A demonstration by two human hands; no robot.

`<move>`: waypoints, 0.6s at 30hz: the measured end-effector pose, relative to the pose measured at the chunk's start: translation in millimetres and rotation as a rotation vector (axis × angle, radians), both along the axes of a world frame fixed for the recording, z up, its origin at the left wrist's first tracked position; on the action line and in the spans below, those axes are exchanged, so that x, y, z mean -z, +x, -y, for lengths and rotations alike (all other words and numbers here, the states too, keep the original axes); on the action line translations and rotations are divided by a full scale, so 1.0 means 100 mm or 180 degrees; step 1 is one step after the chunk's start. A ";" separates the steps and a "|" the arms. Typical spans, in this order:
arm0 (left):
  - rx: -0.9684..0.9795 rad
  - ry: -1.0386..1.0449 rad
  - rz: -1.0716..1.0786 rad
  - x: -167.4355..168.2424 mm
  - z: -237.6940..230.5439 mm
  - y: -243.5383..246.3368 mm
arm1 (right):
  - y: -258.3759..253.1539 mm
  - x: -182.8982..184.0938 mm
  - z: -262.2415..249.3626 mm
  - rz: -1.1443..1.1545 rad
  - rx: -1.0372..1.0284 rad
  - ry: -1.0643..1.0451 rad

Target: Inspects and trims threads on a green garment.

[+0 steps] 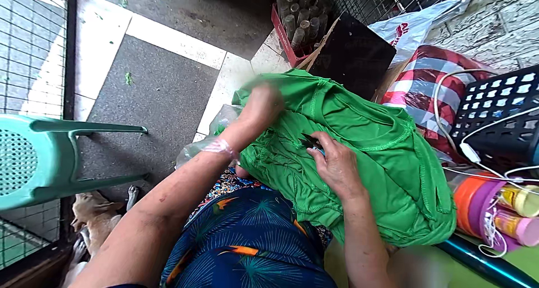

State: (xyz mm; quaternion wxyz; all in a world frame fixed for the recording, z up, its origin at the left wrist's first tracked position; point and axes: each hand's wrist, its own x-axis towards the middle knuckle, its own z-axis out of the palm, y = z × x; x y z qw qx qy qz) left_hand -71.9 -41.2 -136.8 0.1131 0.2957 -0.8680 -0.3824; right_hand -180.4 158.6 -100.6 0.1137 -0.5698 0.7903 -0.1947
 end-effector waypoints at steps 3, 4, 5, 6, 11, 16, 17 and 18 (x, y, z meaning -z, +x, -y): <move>-0.0011 -0.0017 0.0412 0.15 -0.01 -0.22 | 0.01 -0.01 0.01 -0.0019 0.0058 0.0044; -0.0053 -0.0020 0.0351 0.19 0.01 -0.22 | 0.01 -0.01 0.01 -0.0012 0.0063 0.0048; -0.0108 0.0054 0.0205 0.19 0.04 -0.18 | 0.01 0.00 0.01 -0.0001 0.0071 0.0045; -0.0180 0.0234 0.0013 0.17 0.08 -0.10 | 0.01 0.00 0.00 0.0024 0.0080 0.0050; -0.0598 0.1921 -0.0983 -0.09 0.15 0.56 | -0.01 0.03 -0.01 0.0091 0.0070 0.0008; 0.0389 0.2748 -0.1302 -0.37 -0.06 1.02 | -0.03 -0.06 0.00 0.0858 0.0474 -0.0032; 0.0656 0.2921 -0.1270 -0.43 -0.15 1.05 | -0.03 -0.10 0.00 0.1153 0.0632 -0.0123; 0.0951 0.3047 -0.1207 -0.49 -0.25 1.06 | -0.01 -0.15 0.00 0.1496 0.0774 -0.0267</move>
